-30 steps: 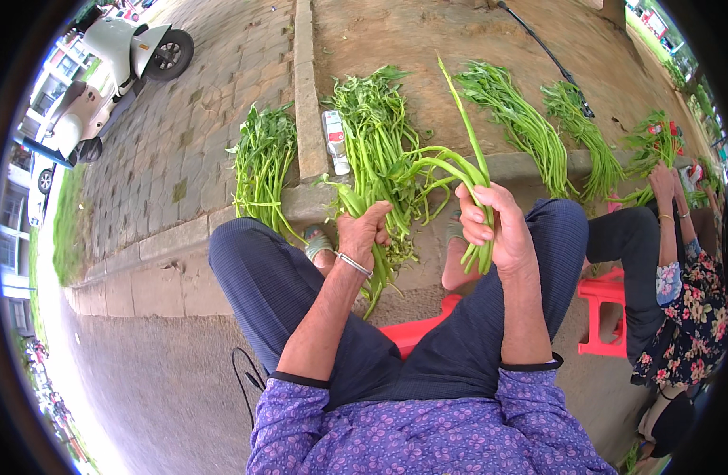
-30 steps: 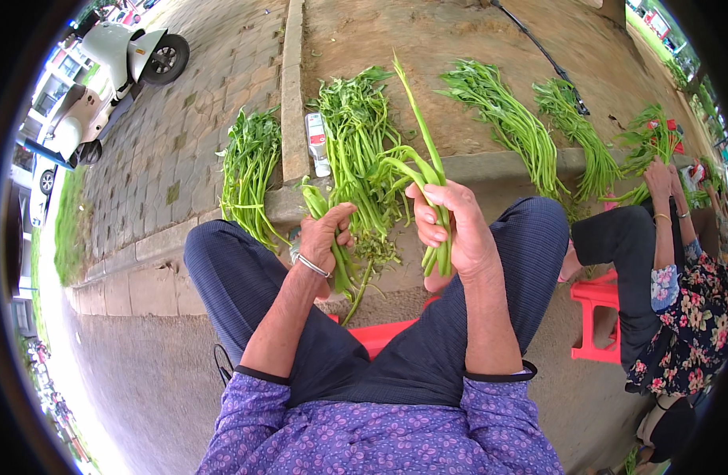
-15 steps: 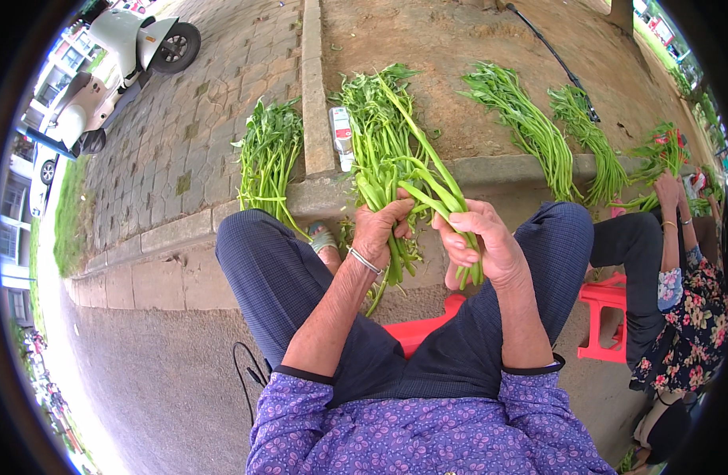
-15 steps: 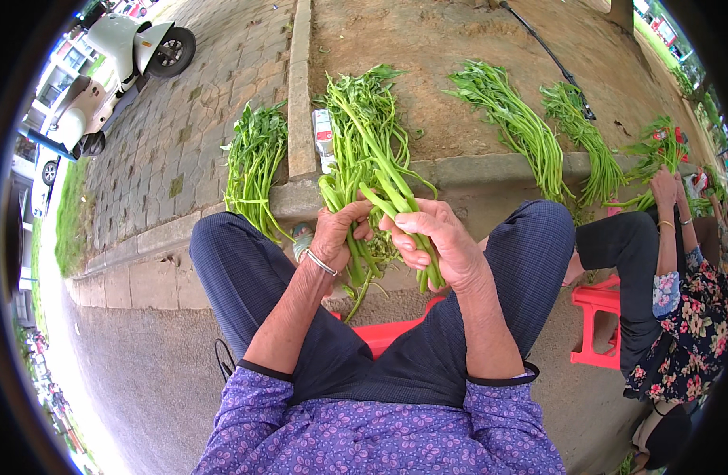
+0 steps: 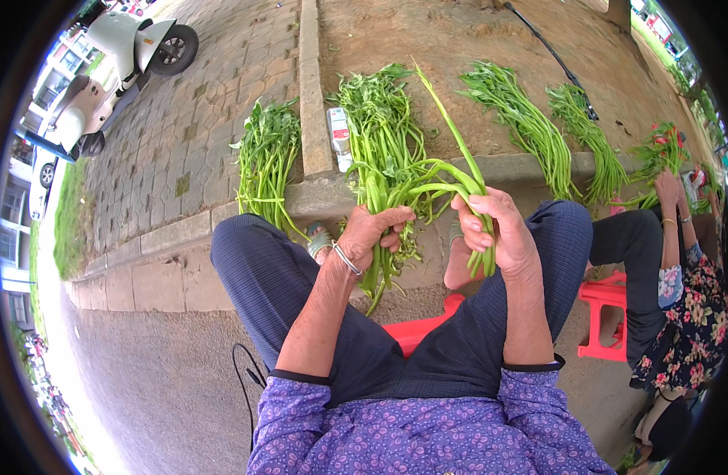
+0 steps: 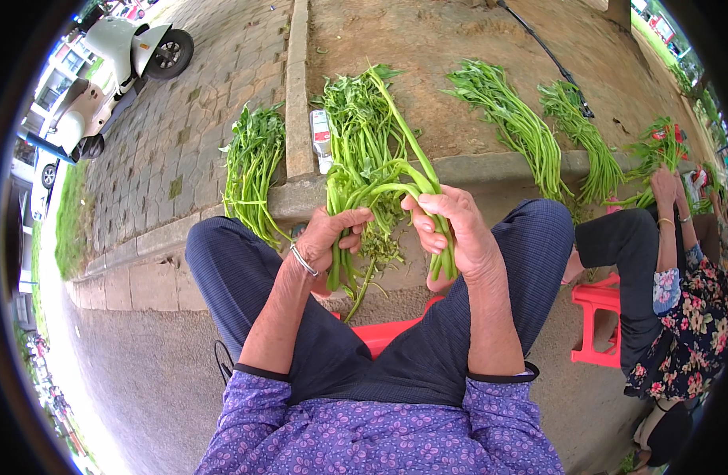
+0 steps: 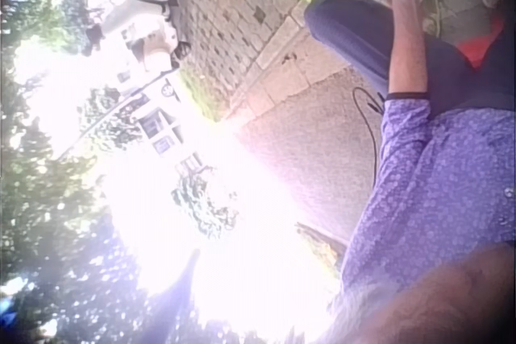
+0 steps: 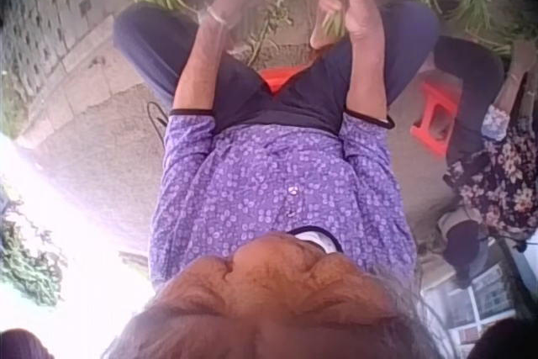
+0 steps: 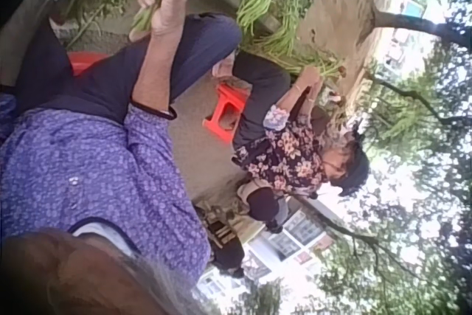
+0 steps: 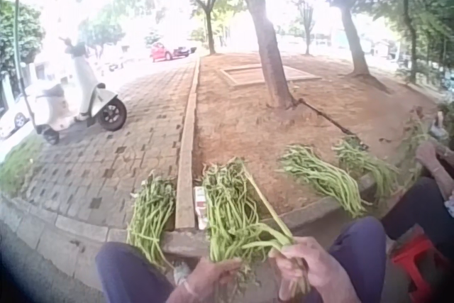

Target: The person sorts bunches of green leafy vegetables by hand while sitting on a stool outdoors. They pick through the stalks, separating pieces and placing them into organized piles on the ground.

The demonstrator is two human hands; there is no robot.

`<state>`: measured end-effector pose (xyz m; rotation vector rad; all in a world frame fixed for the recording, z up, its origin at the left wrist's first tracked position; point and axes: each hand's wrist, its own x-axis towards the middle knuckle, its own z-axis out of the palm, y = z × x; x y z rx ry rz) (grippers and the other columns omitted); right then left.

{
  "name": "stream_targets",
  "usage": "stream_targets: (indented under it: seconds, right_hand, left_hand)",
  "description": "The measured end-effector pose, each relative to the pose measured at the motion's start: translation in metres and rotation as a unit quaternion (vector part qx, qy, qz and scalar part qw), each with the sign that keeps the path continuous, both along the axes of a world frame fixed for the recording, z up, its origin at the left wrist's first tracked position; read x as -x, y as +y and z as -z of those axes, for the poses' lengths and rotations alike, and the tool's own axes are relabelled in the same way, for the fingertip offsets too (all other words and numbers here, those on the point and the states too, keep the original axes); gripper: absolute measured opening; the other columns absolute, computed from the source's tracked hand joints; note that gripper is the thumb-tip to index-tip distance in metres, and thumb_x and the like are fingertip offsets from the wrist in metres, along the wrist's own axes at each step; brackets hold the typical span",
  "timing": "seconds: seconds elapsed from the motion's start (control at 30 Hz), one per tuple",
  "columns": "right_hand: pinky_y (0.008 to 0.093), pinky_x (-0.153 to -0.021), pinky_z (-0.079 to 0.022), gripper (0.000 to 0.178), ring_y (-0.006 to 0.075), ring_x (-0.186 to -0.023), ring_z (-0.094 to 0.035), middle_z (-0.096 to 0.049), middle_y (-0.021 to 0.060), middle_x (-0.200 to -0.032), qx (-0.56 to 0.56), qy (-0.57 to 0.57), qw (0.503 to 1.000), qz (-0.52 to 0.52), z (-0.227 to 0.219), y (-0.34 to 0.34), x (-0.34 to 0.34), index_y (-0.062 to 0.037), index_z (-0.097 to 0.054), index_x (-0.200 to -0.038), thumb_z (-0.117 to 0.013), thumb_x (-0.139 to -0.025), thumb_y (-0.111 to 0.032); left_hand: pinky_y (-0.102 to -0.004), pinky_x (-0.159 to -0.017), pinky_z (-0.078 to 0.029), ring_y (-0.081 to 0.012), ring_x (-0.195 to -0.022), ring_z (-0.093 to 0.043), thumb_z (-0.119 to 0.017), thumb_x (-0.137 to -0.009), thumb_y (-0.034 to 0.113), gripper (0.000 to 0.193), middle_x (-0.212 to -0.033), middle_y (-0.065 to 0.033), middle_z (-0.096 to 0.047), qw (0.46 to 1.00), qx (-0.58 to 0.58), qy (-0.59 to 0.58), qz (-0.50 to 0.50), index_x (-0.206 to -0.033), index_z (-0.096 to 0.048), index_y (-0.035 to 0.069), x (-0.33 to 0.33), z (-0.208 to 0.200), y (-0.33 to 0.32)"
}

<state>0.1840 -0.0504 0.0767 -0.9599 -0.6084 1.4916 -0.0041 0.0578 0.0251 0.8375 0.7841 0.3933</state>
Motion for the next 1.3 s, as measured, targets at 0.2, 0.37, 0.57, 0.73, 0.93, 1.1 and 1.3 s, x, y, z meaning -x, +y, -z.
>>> stream_targets:
  seconds: [0.2, 0.37, 0.57, 0.73, 0.93, 1.1, 1.3]
  right_hand:
    - [0.0192, -0.039, -0.03, 0.026, 0.0024, -0.041, -0.037, -0.044, -0.0033, -0.061, -0.007, 0.001, 0.999, 0.038, 0.003, -0.001, -0.006, 0.0022, -0.058, -0.095, -0.05, -0.087, -0.021]
    - [0.0191, -0.04, -0.031, 0.026, 0.0023, -0.042, -0.036, -0.044, -0.0036, -0.062, -0.006, 0.004, 0.998, 0.067, 0.001, -0.001, -0.008, 0.0021, -0.058, -0.095, -0.05, -0.087, -0.021]
    - [0.0191, -0.04, -0.031, 0.026, 0.0025, -0.042, -0.037, -0.044, -0.0033, -0.062, -0.003, 0.003, 0.997, 0.079, 0.0, -0.002, -0.009, 0.0024, -0.058, -0.095, -0.051, -0.087, -0.021]
    - [0.0193, -0.04, -0.031, 0.026, 0.0029, -0.042, -0.037, -0.046, -0.0025, -0.062, 0.001, -0.018, 0.997, 0.073, 0.0, -0.001, -0.01, 0.0032, -0.059, -0.095, -0.051, -0.087, -0.02]
    - [0.0193, -0.039, -0.031, 0.025, 0.003, -0.041, -0.037, -0.046, -0.0021, -0.06, 0.005, -0.033, 0.996, 0.079, -0.001, -0.001, -0.007, 0.0039, -0.059, -0.095, -0.05, -0.087, -0.019]
    - [0.018, -0.039, -0.032, 0.025, 0.0028, -0.041, -0.039, -0.047, -0.0014, -0.061, 0.0, -0.022, 0.997, 0.071, -0.001, -0.001, -0.007, 0.0036, -0.058, -0.093, -0.053, -0.086, -0.019]
    - [0.0184, -0.039, -0.032, 0.024, 0.0022, -0.04, -0.038, -0.046, -0.0023, -0.06, 0.002, -0.015, 0.999, 0.035, -0.001, 0.0, -0.002, 0.003, -0.058, -0.091, -0.052, -0.087, -0.02]
  left_hand:
    - [-0.0244, -0.039, -0.034, -0.007, -0.038, -0.036, -0.068, -0.078, 0.01, 0.012, -0.059, -0.0006, -0.049, 0.999, 0.023, -0.009, 0.026, -0.078, -0.059, 0.002, 0.0, -0.003, -0.003]
    - [-0.0244, -0.04, -0.034, -0.0068, -0.038, -0.036, -0.068, -0.078, 0.011, 0.012, -0.06, -0.0008, -0.05, 0.999, 0.027, -0.008, 0.035, -0.079, -0.059, 0.002, 0.001, -0.004, -0.004]
    - [-0.022, -0.041, -0.033, -0.0055, -0.042, -0.037, -0.066, -0.08, 0.01, 0.01, -0.063, 0.0005, -0.051, 0.999, 0.004, 0.011, 0.05, -0.082, -0.059, 0.003, 0.002, -0.003, -0.005]
    - [-0.0219, -0.041, -0.034, -0.0055, -0.042, -0.04, -0.069, -0.078, 0.009, 0.01, -0.064, 0.0, -0.053, 0.998, -0.029, 0.048, 0.032, -0.081, -0.06, 0.004, 0.0, -0.002, -0.007]
    - [-0.0227, -0.04, -0.035, -0.0062, -0.042, -0.041, -0.067, -0.075, 0.007, 0.007, -0.061, -0.0011, -0.055, 0.986, -0.113, 0.118, -0.018, -0.078, -0.062, 0.003, -0.005, 0.006, -0.008]
    - [-0.0247, -0.039, -0.036, -0.0073, -0.04, -0.041, -0.065, -0.075, 0.007, 0.006, -0.062, -0.0021, -0.055, 0.99, -0.056, 0.095, -0.087, -0.078, -0.061, 0.002, -0.002, 0.017, -0.003]
    - [-0.0268, -0.034, -0.036, -0.0097, -0.036, -0.04, -0.063, -0.073, 0.004, 0.008, -0.06, -0.0041, -0.052, 0.981, 0.01, 0.063, -0.186, -0.071, -0.056, 0.001, -0.003, 0.024, -0.002]
